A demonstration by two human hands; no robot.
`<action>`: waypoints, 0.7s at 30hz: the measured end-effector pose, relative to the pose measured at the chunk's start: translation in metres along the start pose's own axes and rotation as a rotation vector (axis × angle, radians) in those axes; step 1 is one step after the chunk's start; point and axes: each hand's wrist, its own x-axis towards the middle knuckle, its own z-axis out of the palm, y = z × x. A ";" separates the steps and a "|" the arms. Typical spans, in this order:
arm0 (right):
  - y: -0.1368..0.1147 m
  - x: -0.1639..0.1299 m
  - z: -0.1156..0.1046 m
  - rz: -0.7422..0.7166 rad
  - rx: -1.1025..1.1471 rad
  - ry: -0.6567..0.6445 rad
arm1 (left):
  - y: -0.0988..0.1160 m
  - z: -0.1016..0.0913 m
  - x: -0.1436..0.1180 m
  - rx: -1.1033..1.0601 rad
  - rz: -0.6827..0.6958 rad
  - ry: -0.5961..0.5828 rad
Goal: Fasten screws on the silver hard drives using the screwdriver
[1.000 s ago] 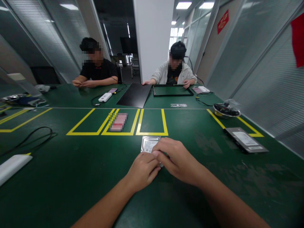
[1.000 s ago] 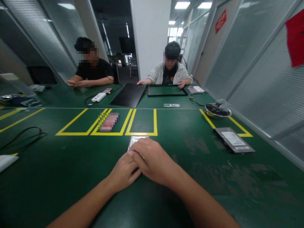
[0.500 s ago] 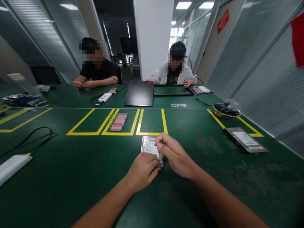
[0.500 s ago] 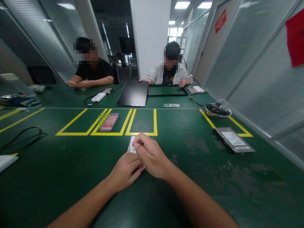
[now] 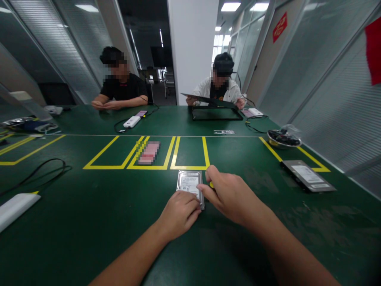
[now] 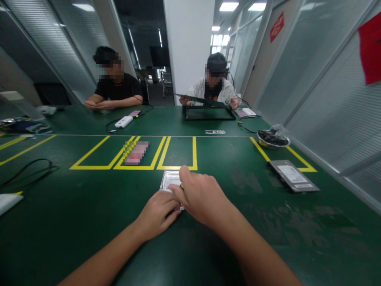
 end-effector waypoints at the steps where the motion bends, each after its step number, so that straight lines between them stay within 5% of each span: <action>1: 0.001 -0.001 -0.001 -0.017 0.015 -0.003 | 0.000 0.000 0.000 0.008 -0.001 -0.006; 14: 0.007 -0.013 -0.012 -0.237 0.231 -0.027 | 0.000 0.000 0.000 0.008 0.004 0.003; 21: 0.004 -0.008 -0.012 -0.142 0.157 -0.040 | 0.000 0.000 -0.001 0.022 0.002 -0.008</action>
